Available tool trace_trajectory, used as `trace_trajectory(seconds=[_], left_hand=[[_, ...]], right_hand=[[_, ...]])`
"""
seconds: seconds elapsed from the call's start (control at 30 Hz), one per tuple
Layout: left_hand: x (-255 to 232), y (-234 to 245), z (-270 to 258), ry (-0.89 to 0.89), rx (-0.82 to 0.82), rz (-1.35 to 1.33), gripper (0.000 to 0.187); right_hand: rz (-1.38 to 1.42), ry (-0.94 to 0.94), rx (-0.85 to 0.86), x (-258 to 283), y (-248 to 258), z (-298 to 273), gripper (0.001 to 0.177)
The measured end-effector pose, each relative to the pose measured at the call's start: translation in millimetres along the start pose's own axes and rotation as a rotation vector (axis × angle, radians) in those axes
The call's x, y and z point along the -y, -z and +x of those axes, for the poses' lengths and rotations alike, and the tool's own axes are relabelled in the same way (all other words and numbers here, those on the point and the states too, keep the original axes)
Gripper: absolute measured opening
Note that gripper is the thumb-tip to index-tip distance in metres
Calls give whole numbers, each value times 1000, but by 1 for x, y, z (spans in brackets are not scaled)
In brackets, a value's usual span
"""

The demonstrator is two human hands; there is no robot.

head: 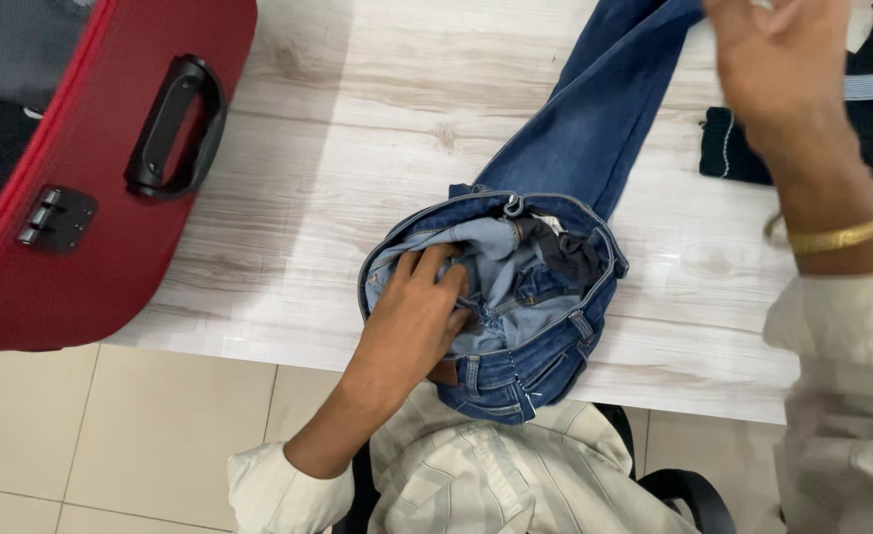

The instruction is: The person folds a pair of blue denim jeans by smoothing them on a table and then tucking one leg into the other, followed by smoothing and rolling a gray long-sleeved shirt before placing it into a red suitcase.

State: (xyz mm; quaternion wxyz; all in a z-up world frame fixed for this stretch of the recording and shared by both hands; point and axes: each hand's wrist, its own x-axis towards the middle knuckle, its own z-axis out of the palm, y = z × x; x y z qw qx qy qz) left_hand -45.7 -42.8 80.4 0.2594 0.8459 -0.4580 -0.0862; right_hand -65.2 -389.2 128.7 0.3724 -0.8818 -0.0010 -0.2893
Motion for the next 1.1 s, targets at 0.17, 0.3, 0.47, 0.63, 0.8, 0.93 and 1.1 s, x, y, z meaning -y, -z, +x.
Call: trace_trajectory(seconds=[0.17, 0.3, 0.47, 0.63, 0.8, 0.93, 1.1], left_hand=[[-6, 14, 8, -74, -47, -83, 37], [-13, 26, 5, -125, -36, -84, 19], [-9, 36, 3, -332, -152, 21, 15], [8, 63, 3, -532, -266, 170, 12], [35, 73, 11, -576, -330, 237, 18], [41, 57, 21, -500, -323, 310, 14], [31, 50, 36, -455, -275, 300, 12]], right_hand=[[128, 326, 677, 82, -34, -47, 36], [-11, 36, 977, 87, -71, -58, 24], [-323, 156, 923, 85, -68, -54, 45], [-1130, 402, 739, 95, -36, -57, 108], [-1211, 734, 582, 88, 5, -41, 50], [-1140, 566, 661, 83, -8, -42, 33], [-687, 456, 659, 88, -32, -51, 35]])
